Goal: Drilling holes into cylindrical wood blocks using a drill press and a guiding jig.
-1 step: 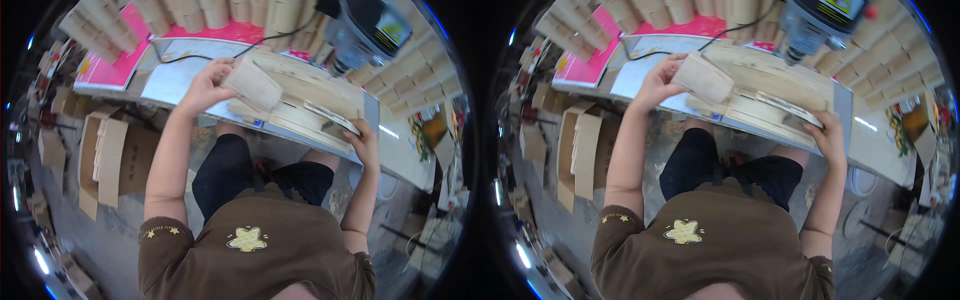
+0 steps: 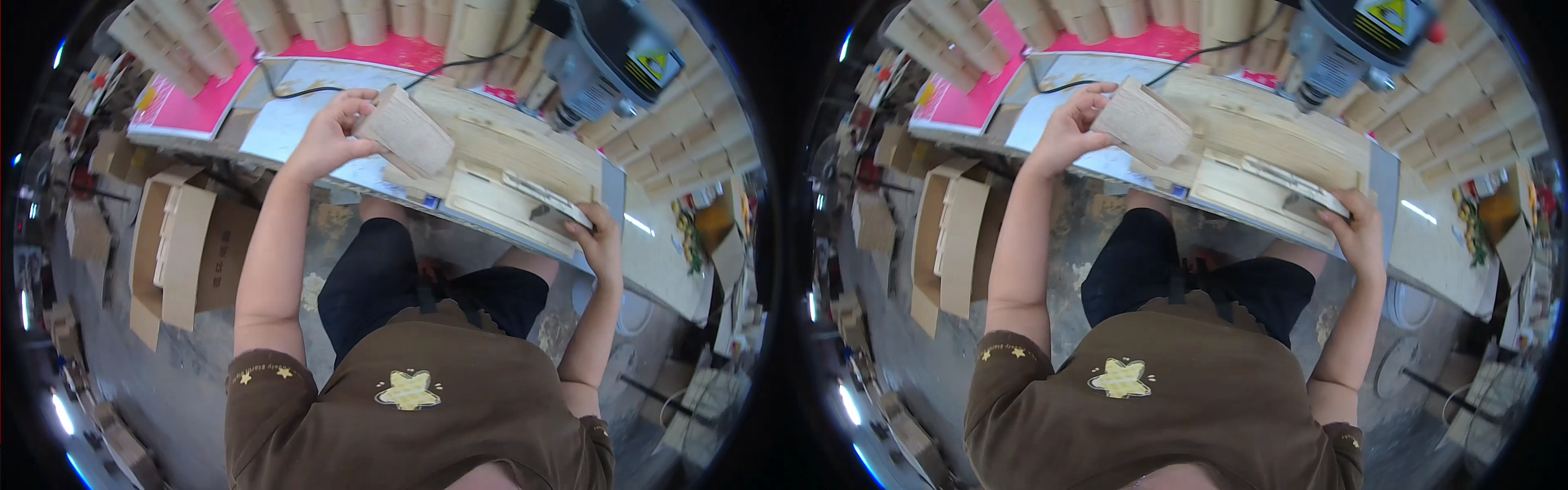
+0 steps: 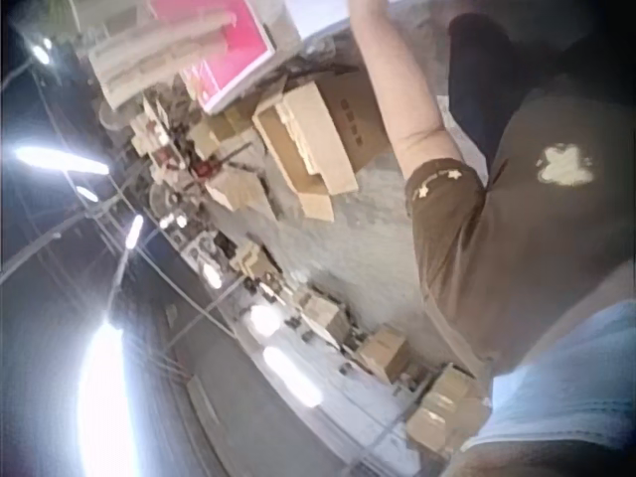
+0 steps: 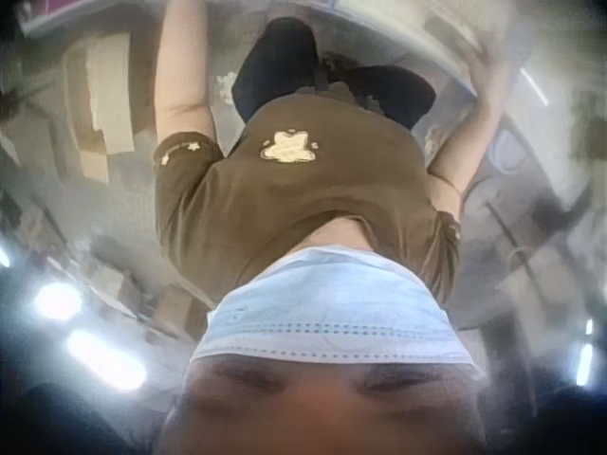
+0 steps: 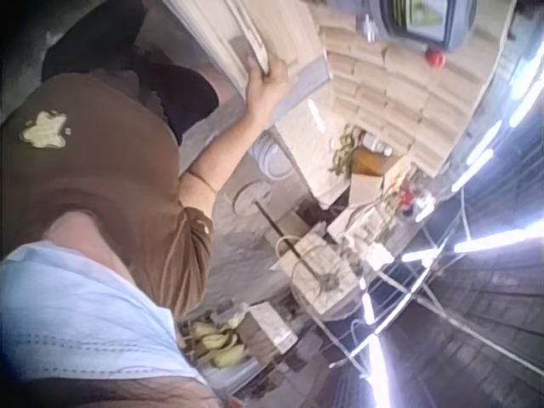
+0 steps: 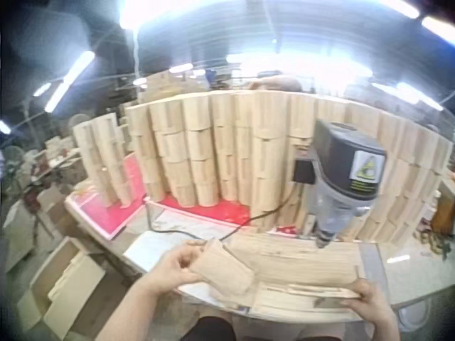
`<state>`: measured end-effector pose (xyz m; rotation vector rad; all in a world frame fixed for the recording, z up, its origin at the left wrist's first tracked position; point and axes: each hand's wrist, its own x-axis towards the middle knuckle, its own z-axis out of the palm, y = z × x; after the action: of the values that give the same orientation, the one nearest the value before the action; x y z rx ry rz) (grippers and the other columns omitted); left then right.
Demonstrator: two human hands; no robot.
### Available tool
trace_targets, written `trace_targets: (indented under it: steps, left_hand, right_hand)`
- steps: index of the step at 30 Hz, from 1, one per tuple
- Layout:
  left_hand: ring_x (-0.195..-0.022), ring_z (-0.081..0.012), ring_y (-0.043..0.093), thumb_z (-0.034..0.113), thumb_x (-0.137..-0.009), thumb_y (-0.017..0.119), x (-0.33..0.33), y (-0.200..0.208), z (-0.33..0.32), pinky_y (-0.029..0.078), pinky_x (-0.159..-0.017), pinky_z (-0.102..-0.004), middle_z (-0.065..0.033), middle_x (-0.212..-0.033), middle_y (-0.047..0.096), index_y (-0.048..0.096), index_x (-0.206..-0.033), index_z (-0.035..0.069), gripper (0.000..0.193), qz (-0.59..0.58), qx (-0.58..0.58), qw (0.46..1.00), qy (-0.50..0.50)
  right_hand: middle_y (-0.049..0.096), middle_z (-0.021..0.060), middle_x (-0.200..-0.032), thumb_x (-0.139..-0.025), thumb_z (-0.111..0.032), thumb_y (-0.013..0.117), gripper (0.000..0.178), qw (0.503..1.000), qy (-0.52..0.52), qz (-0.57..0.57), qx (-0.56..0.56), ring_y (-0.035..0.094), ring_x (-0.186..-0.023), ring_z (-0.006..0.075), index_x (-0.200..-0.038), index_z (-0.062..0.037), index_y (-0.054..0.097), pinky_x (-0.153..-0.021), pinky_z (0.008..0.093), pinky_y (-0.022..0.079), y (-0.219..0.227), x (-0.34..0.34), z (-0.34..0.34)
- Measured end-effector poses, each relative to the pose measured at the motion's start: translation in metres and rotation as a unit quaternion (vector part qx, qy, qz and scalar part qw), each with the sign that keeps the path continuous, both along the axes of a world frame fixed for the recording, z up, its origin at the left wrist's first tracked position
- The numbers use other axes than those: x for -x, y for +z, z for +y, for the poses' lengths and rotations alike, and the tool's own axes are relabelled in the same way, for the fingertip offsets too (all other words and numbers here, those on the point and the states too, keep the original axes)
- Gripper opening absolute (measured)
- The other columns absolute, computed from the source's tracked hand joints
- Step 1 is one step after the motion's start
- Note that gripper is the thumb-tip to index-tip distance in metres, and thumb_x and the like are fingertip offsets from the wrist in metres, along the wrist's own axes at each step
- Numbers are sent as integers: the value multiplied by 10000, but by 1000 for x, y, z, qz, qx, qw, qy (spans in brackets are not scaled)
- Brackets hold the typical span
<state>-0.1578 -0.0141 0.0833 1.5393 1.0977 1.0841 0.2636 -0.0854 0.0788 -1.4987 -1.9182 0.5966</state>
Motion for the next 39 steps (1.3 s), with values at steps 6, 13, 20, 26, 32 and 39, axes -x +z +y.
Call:
trace_targets:
  steps: [6,13,20,26,32,39]
  left_hand:
    - [-1050,-251,539,81,-554,758,73,11,-7,475,-876,-346,-108,-1177,485,595,-926,28,409,243,-80,945,206]
    - [-1003,-324,544,129,-562,732,84,-33,-14,465,-849,-383,-142,-1178,458,547,-1081,60,554,395,-134,847,329]
    - [-861,-217,615,145,-601,792,87,-116,-20,485,-795,-322,-138,-1027,620,460,-1224,-8,722,167,-48,905,389]
    - [-880,-196,611,178,-581,826,101,-75,-22,492,-782,-330,-135,-1009,631,528,-1171,-13,688,129,8,906,404]
    - [-771,-174,624,143,-587,810,200,-42,19,492,-704,-307,-115,-899,663,592,-1039,0,522,78,-59,860,502]
    - [-852,-259,650,209,-567,812,310,-60,82,494,-756,-353,-139,-940,670,600,-1035,9,552,176,2,749,638]
  right_hand:
    - [597,59,-824,-692,5,690,244,999,39,32,-9,549,-781,148,-927,13,626,-710,252,420,-10,21,-1]
    - [574,52,-795,-688,23,668,232,999,32,40,-15,538,-765,145,-916,14,623,-697,249,416,-8,24,-1]
    - [570,69,-778,-654,-4,702,255,999,22,35,-33,543,-730,176,-898,10,629,-664,270,418,-9,21,-7]
    - [567,79,-778,-660,-84,710,261,1000,3,10,-22,538,-740,202,-891,2,622,-673,290,413,-7,28,-6]
    - [552,69,-811,-672,-55,689,263,1000,-15,17,2,521,-777,191,-915,4,608,-701,283,407,-9,27,-5]
    - [556,80,-804,-637,-70,683,244,999,-35,4,40,515,-764,217,-848,5,586,-705,298,400,4,32,-8]
